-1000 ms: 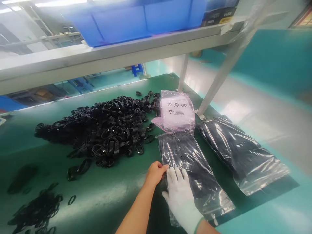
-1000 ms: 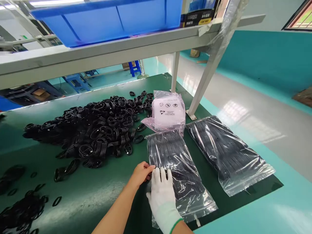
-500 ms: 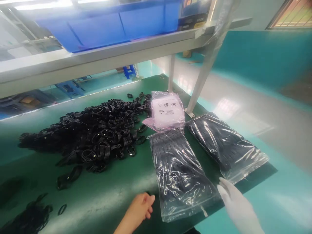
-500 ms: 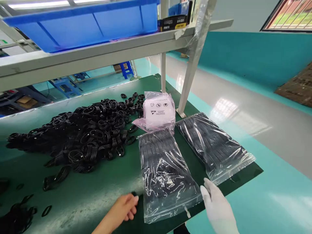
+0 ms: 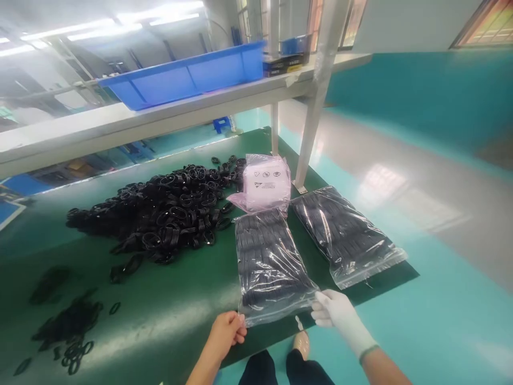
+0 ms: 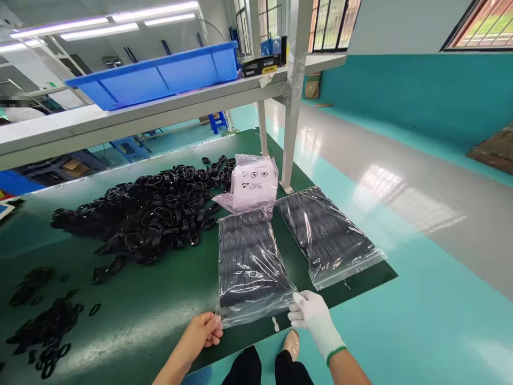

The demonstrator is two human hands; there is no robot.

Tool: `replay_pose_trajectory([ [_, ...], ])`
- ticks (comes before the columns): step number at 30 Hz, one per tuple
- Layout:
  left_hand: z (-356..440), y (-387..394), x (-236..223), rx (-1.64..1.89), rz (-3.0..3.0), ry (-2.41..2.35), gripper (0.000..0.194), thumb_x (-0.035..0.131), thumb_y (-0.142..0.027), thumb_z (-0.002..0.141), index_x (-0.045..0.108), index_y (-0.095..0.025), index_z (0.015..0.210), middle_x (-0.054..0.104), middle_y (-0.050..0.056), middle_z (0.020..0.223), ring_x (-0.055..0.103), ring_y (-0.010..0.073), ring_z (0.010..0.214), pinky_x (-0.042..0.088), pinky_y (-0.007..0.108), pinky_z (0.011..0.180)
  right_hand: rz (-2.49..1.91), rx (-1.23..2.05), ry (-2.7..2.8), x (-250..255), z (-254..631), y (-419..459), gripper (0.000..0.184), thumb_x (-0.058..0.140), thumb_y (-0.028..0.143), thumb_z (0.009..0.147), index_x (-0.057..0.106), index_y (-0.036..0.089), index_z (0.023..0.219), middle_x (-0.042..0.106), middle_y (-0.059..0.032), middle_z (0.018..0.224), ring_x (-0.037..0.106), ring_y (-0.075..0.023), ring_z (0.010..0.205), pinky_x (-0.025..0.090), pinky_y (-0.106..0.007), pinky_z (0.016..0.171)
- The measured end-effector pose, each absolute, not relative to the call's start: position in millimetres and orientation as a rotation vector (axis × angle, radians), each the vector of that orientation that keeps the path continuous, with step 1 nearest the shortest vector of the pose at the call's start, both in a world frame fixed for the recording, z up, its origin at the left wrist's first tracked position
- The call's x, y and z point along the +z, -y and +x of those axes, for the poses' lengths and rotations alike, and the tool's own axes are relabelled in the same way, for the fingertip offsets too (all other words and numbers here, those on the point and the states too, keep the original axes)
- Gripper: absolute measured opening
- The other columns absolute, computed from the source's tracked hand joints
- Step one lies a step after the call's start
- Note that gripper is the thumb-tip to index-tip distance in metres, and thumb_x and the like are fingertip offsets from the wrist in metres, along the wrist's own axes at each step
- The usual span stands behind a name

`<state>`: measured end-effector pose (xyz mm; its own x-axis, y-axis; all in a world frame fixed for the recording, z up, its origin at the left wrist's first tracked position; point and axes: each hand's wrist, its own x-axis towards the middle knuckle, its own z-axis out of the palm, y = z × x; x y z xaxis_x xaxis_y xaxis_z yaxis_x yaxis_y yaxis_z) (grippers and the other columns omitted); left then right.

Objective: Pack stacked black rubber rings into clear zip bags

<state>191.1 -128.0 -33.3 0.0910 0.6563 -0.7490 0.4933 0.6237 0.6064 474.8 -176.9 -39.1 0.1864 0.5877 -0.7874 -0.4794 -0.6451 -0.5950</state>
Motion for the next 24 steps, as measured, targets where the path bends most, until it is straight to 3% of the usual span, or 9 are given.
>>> replay_pose_trajectory([
  [6,191,134,-33,0.220,1.051,-1.563,0.051,0.057,-0.065,0.057,0.055,-0.014,0.062,0.064,0.004,0.061,0.057,0.0120,0.053,0.035,0.022,0.051,-1.576,1.504,0.095,-44,473,183,0.027,0.063,0.033,0.066,0.039,0.020,0.065,0.046,0.0051,0.046,0.048,-0.0090,0.038,0.039,-0.021,0.037],
  [11,194,138,-35,0.214,1.115,-1.580,0.051,0.056,-0.065,0.055,0.055,-0.014,0.060,0.063,0.005,0.058,0.057,0.0132,0.050,0.034,0.022,0.048,-1.536,1.441,0.058,-45,472,184,0.026,0.061,0.034,0.066,0.040,0.020,0.064,0.042,0.0079,0.042,0.044,-0.0073,0.034,0.036,-0.019,0.033],
  [16,204,154,-45,0.182,1.095,-1.533,0.048,0.056,-0.064,0.056,0.052,-0.016,0.057,0.061,0.003,0.055,0.052,0.0107,0.044,0.027,0.020,0.041,-1.548,1.329,-0.032,-38,469,185,0.023,0.062,0.035,0.067,0.047,0.018,0.071,0.053,0.0022,0.051,0.057,-0.0124,0.046,0.048,-0.024,0.044],
  [19,205,162,-54,0.167,1.097,-1.508,0.050,0.054,-0.068,0.055,0.050,-0.018,0.055,0.058,0.002,0.052,0.051,0.0113,0.044,0.031,0.021,0.043,-1.566,1.274,-0.083,-37,466,184,0.023,0.063,0.033,0.066,0.049,0.017,0.072,0.055,0.0004,0.052,0.058,-0.0140,0.048,0.049,-0.026,0.045],
  [24,199,125,-20,-0.333,1.397,-1.372,0.044,0.050,-0.064,0.062,0.052,-0.020,0.053,0.060,0.003,0.056,0.054,0.0167,0.048,0.035,0.026,0.048,-1.535,1.189,-0.187,-42,463,181,0.027,0.063,0.038,0.068,0.050,0.017,0.077,0.056,-0.0005,0.055,0.059,-0.0147,0.049,0.050,-0.028,0.047],
])
